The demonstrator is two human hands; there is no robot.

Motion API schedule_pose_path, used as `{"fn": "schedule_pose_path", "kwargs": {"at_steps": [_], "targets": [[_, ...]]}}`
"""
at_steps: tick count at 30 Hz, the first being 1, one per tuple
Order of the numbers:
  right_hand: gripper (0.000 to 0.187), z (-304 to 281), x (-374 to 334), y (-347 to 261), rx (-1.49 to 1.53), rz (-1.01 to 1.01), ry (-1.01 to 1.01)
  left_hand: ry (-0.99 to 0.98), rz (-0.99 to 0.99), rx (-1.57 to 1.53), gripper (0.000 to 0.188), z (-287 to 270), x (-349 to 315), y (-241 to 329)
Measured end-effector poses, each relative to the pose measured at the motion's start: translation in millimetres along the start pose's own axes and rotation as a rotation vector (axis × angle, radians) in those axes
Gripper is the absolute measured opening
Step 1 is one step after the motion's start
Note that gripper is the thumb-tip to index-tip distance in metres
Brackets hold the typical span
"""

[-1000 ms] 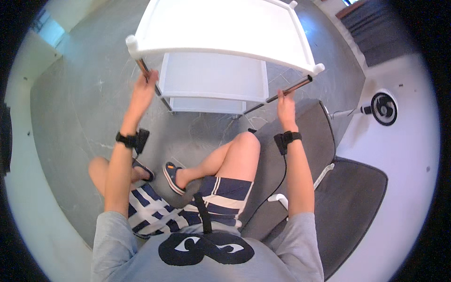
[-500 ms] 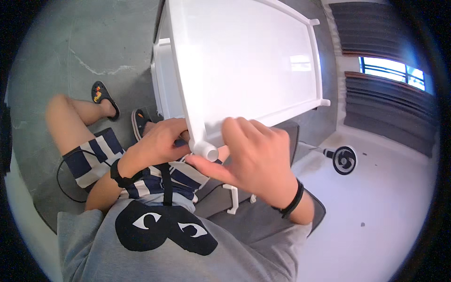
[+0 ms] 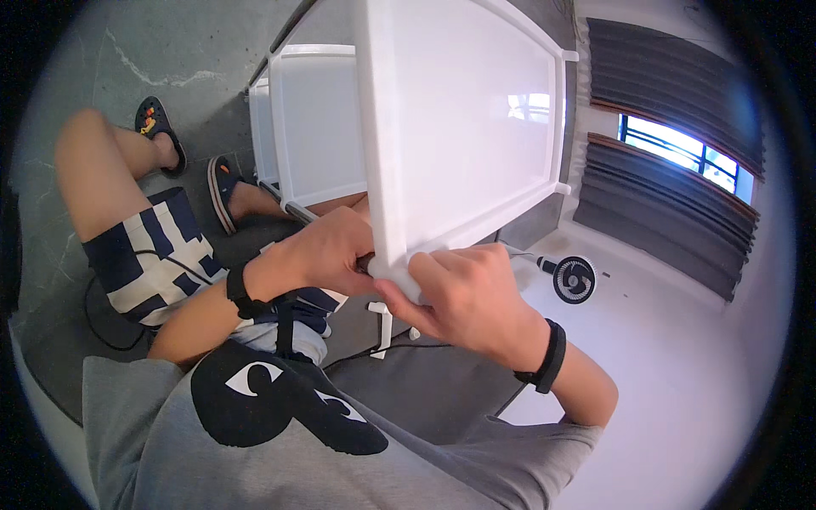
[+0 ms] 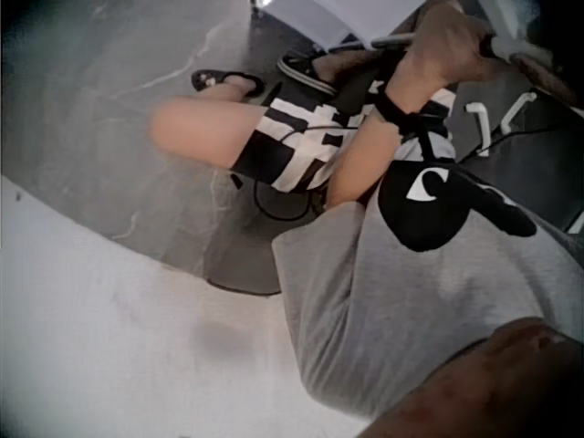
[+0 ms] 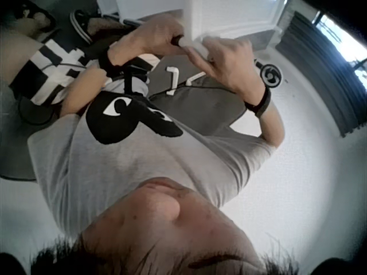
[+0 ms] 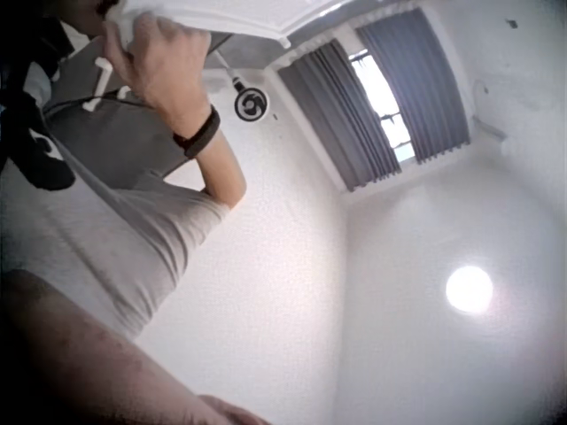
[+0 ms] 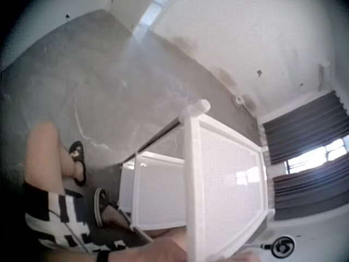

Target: The person is disassembling a white plastic tiered cart by pulling apart the shelves and metal supports while sitting on a couch.

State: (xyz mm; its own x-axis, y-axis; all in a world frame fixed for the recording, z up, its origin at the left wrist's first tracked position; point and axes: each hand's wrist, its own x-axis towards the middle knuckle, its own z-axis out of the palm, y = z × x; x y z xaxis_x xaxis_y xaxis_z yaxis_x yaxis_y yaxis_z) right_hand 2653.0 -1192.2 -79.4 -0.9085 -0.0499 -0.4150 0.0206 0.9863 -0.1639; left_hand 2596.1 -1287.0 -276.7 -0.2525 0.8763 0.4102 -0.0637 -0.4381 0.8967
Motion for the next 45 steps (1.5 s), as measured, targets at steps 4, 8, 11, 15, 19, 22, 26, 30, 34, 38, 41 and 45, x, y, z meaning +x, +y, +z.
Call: {"fn": "schedule_pose_path", "kwargs": {"at_steps": [4,8,11,15,19,22,26,30,34,38,41,45], "targets": [[0.037,-4,-2,-2,-0.013,0.002,-0.064,0.084,0.085,0.004,0.018,11,-1,-7],[0.036,-3,-5,0,0.029,0.000,-0.084,0.065,0.068,-0.030,0.016,8,0,-6],[0.035,-4,-6,-1,0.067,0.019,-0.102,0.097,0.147,0.024,0.015,12,-1,-10],[0.034,-6,-10,0,0.095,0.024,-0.109,0.014,0.087,-0.030,0.014,8,1,-4],[0.034,-7,-13,3,0.117,0.035,-0.113,-0.019,0.089,-0.049,0.014,8,3,-5],[0.036,-8,-14,5,0.113,0.013,-0.117,0.026,0.150,0.004,0.014,12,3,-11],[0.037,-14,0,5,-0.135,-0.175,-0.036,0.021,0.109,-0.025,0.014,5,1,-6],[0.032,-8,1,-2,-0.206,-0.122,-0.022,-0.060,-0.008,-0.051,0.015,-10,1,8],[0.027,0,4,-20,-0.385,-0.283,0.239,-0.089,-0.059,-0.034,0.012,-15,3,18],[0.024,-2,32,-38,-0.470,-0.260,-0.135,0.025,0.170,-0.082,0.005,-7,8,1],[0.016,2,40,-41,-0.911,-0.349,-0.314,-0.072,0.065,0.113,0.010,-7,6,-8],[0.014,-4,51,-40,-0.836,-0.315,-0.377,0.084,-0.002,0.055,0.014,-2,3,-15]]}}
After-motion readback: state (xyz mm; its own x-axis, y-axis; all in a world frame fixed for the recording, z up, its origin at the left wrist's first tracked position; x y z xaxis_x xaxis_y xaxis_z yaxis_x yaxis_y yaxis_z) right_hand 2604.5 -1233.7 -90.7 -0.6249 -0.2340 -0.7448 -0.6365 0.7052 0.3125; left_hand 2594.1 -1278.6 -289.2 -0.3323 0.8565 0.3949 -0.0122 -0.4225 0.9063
